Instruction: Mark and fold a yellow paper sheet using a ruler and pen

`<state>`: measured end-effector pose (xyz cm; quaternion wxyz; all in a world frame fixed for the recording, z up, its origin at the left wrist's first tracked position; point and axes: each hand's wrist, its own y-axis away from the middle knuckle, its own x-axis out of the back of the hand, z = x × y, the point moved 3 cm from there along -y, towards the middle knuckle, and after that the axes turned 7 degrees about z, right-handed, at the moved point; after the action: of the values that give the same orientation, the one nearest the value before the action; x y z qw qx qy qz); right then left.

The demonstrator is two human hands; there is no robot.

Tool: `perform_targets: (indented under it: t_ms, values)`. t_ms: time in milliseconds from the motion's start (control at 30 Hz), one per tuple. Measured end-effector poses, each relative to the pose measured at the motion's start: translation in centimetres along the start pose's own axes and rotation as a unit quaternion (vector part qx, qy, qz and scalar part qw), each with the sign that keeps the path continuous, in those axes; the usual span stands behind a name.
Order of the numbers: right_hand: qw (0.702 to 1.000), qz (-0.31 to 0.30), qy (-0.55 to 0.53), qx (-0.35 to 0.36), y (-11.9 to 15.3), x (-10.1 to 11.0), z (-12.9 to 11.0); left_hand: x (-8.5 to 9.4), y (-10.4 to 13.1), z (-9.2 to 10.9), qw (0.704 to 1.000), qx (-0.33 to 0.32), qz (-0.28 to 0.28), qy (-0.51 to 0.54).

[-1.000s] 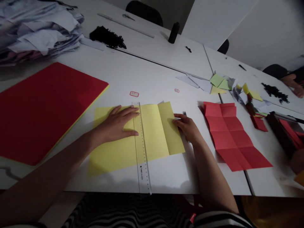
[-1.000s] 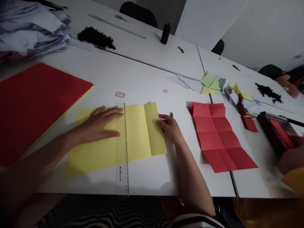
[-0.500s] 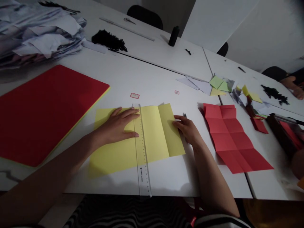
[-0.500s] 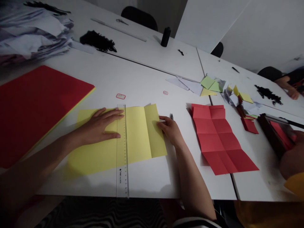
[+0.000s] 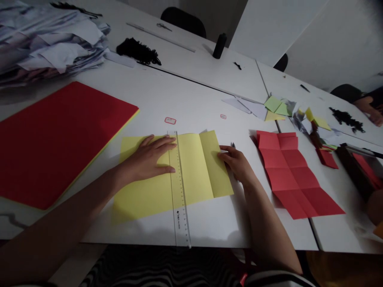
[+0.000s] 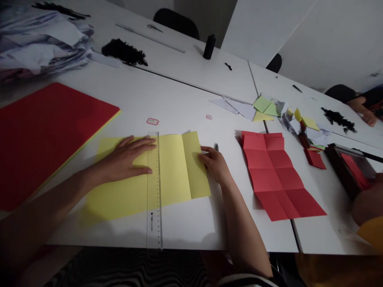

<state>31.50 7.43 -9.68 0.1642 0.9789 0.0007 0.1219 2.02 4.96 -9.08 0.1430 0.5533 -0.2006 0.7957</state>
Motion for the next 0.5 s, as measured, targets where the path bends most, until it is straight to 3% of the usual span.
perform_targets:
  t_ms: [267,500]
  values:
    - [0.999,-0.011,-0.032,-0.006,0.5,-0.1,-0.7,0.0,-0.1,-0.1,1.0,0.001,-0.005,0.0]
    - [0.978,-0.131,-0.161,-0.006,1.5,-0.7,-1.9,-0.2,0.0,-0.2,1.0,0.003,-0.007,-0.004]
